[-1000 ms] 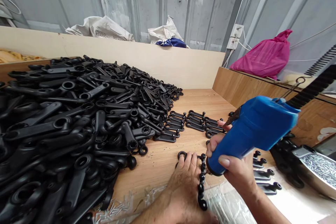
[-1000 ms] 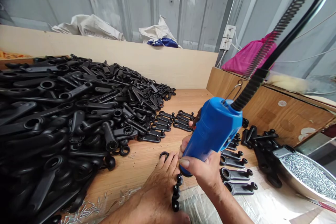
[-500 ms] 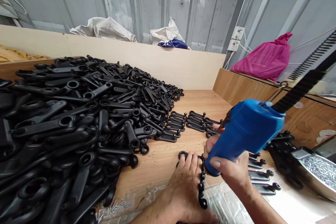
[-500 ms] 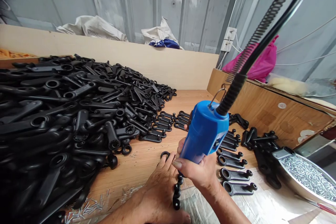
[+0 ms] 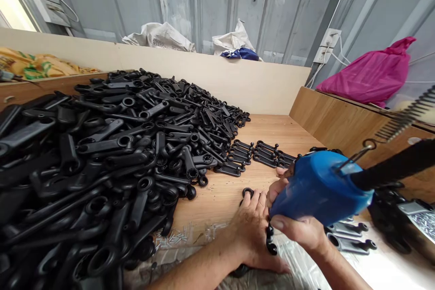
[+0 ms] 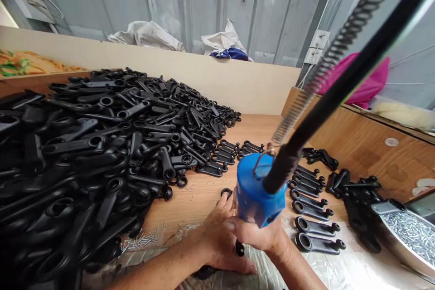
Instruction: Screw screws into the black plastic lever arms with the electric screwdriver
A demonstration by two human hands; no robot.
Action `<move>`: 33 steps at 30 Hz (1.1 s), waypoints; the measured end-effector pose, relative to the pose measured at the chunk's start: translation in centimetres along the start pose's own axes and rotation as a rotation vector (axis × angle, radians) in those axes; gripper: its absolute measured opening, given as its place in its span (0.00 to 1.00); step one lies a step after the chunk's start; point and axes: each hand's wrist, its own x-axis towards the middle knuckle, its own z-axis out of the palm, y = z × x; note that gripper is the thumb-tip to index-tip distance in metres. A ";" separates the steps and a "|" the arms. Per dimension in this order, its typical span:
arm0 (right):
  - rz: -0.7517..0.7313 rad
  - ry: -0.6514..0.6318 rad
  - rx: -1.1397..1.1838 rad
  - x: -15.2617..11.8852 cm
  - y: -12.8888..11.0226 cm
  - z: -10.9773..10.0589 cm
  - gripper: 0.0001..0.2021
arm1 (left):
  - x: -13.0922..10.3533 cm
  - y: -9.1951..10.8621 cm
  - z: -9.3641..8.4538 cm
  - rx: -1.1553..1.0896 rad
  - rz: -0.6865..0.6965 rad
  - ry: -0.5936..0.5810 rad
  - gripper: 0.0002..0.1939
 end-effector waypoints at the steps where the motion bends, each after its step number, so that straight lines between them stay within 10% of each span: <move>1: 0.011 0.069 0.048 -0.1 -0.1 -0.1 0.15 | 0.0 0.0 0.1 0.009 0.005 0.007 0.52; 7: -0.031 0.358 0.392 -0.5 -1.1 -1.3 0.32 | 0.2 -0.1 0.5 0.025 -0.026 0.017 0.56; 33: 0.095 0.190 0.372 -0.8 0.0 -1.0 0.17 | 0.8 -0.7 1.4 -0.033 0.004 0.044 0.56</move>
